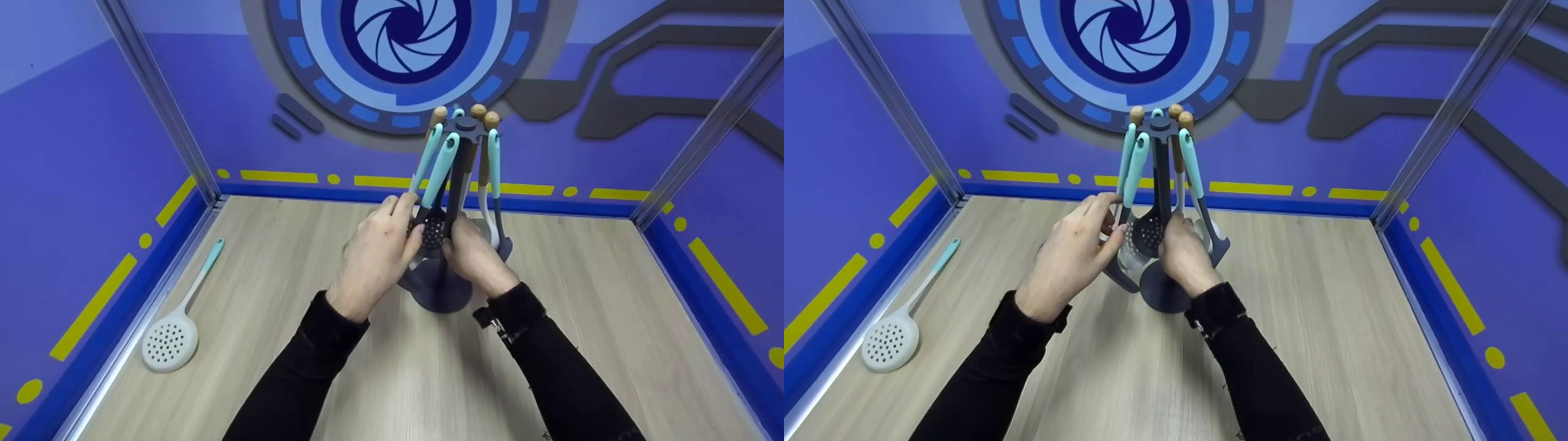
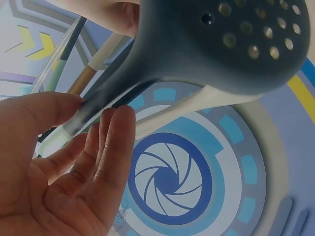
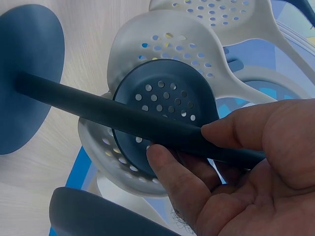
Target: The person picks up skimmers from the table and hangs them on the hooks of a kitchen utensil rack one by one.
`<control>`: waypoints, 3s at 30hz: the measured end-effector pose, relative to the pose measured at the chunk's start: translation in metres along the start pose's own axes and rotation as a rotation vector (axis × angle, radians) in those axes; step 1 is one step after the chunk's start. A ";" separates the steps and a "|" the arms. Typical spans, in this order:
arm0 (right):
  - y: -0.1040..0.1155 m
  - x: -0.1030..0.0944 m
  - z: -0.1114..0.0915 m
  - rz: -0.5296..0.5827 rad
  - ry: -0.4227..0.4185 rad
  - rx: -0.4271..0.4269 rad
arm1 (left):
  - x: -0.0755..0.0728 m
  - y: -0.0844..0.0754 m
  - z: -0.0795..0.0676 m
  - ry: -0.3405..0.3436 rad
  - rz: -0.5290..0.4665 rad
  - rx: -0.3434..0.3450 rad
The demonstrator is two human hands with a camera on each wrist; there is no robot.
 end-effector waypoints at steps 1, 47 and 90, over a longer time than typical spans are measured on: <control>0.000 0.000 0.000 -0.006 -0.003 0.000 | 0.000 0.001 0.000 -0.002 0.002 -0.004; 0.000 0.002 0.000 0.027 0.030 0.065 | 0.001 0.076 -0.021 0.025 0.020 -0.122; -0.002 0.003 0.001 0.030 0.039 0.066 | 0.011 0.207 -0.059 0.150 0.107 -0.416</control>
Point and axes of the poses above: each hand's wrist, its own z-axis towards the middle knuckle, its own x-axis out of the palm, y = z × x, the point moved 6 cm from there along z, towards the middle knuckle, and after that the axes turned 4 degrees about x, right-handed, at the moved point
